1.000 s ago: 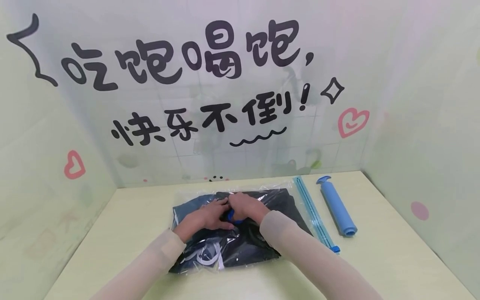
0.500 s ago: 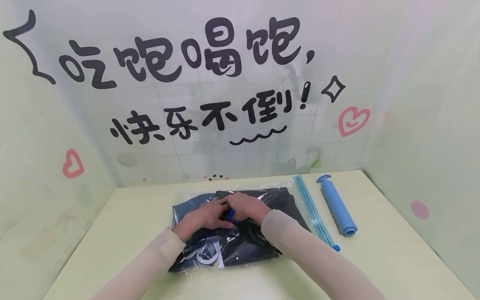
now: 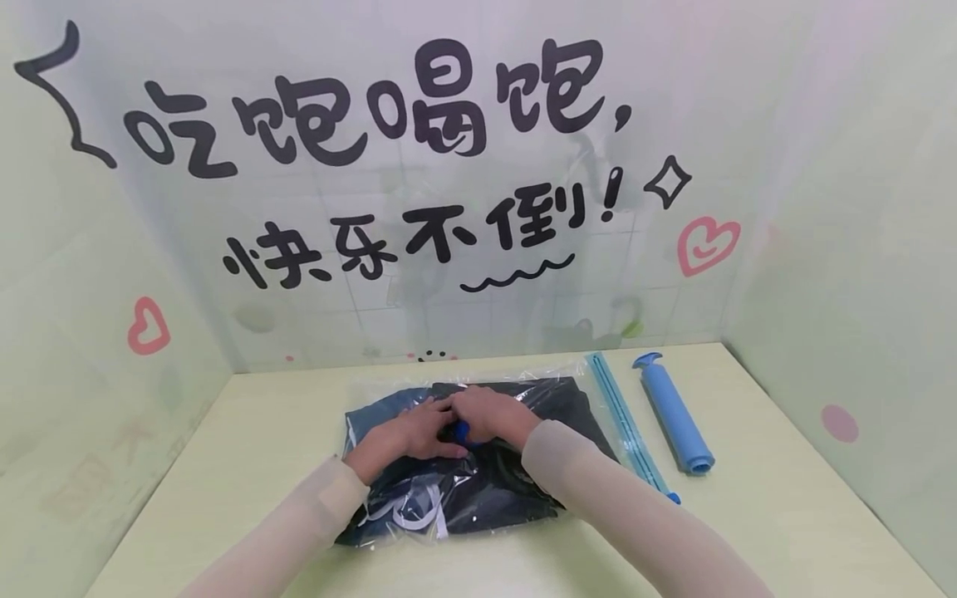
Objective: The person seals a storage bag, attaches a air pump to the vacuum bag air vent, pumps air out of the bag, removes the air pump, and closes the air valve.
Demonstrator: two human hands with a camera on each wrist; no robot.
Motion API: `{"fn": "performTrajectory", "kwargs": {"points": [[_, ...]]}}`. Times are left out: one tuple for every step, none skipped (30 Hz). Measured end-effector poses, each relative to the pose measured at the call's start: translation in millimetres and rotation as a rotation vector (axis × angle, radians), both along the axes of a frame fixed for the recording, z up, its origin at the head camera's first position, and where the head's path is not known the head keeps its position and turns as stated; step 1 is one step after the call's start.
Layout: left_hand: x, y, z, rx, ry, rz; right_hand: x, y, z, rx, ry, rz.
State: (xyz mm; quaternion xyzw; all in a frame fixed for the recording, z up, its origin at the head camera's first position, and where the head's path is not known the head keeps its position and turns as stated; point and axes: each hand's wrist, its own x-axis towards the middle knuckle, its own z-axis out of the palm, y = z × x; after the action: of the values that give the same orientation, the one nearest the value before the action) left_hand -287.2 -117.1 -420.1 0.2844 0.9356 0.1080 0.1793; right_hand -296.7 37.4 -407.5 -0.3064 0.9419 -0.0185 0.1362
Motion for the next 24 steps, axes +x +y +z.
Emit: {"fn": "performTrajectory", "kwargs": {"points": [[0.4,0.0,-0.3,-0.002,-0.003,0.002,0.0,-0.2,-0.5,0.004,-0.003,0.000],[0.6,0.0,-0.8,-0.006,-0.007,0.006,0.0,-0.3,-0.9,0.008,-0.004,0.002],[0.5,-0.1,-1.5,-0.009,-0.008,0.008,-0.1,-0.6,-1.3,0.009,-0.007,0.004],[0.6,-0.3,-1.7,-0.008,-0.010,0.012,-0.3,-0.8,-1.6,0.014,-0.004,0.010],[0.6,-0.4,-2.0,-0.010,-0.011,0.017,-0.5,-1.0,-1.8,0.023,0.006,0.020],[0.5,-0.5,-2.2,-0.010,-0.012,0.022,-0.6,-1.3,-1.9,0.032,0.018,0.032],[0.5,-0.6,-2.4,-0.011,-0.013,0.026,-0.9,-1.5,-2.2,0.041,0.030,0.045],[0.3,-0.7,-2.6,-0.009,-0.015,0.031,-1.2,-1.8,-2.1,0.049,0.042,0.056],[0.2,-0.8,-2.7,-0.008,-0.017,0.035,-1.3,-2.0,-2.2,0.055,0.052,0.066],[0.1,-1.0,-2.4,-0.006,-0.020,0.038,-1.2,-2.2,-2.2,0.063,0.061,0.075],[0.1,-1.1,-2.6,-0.005,-0.022,0.038,-1.0,-2.4,-2.2,0.064,0.064,0.080],[0.0,-1.3,-2.7,-0.001,-0.024,0.037,-0.8,-2.5,-2.1,0.064,0.068,0.084],[0.0,-1.5,-2.5,0.002,-0.026,0.036,-0.5,-2.5,-2.2,0.065,0.073,0.088],[-0.1,-1.7,-2.4,0.007,-0.025,0.034,-0.1,-2.5,-2.0,0.064,0.078,0.091],[-0.1,-1.9,-2.4,0.009,-0.023,0.032,0.4,-2.4,-1.8,0.062,0.084,0.096],[-0.3,-2.0,-2.4,0.012,-0.021,0.030,0.8,-2.3,-1.6,0.061,0.090,0.100],[-0.4,-2.0,-2.5,0.013,-0.019,0.029,1.0,-2.3,-1.4,0.056,0.097,0.104],[-0.4,-2.1,-2.5,0.014,-0.017,0.029,1.4,-2.1,-1.2,0.056,0.102,0.108],[-0.4,-2.0,-2.5,0.015,-0.015,0.030,1.6,-1.9,-1.0,0.052,0.105,0.109],[-0.6,-2.0,-2.8,0.014,-0.013,0.031,1.6,-1.8,-0.9,0.047,0.107,0.110],[-0.6,-1.8,-2.9,0.012,-0.013,0.033,1.6,-1.7,-0.8,0.042,0.109,0.112],[-0.6,-1.5,-2.7,0.012,-0.013,0.035,1.5,-1.5,-1.0,0.037,0.110,0.114],[-0.7,-1.3,-3.0,0.009,-0.014,0.037,1.6,-1.3,-1.2,0.034,0.110,0.114],[-0.8,-1.0,-3.2,0.006,-0.017,0.039,1.9,-1.0,-1.3,0.035,0.113,0.115]]}}
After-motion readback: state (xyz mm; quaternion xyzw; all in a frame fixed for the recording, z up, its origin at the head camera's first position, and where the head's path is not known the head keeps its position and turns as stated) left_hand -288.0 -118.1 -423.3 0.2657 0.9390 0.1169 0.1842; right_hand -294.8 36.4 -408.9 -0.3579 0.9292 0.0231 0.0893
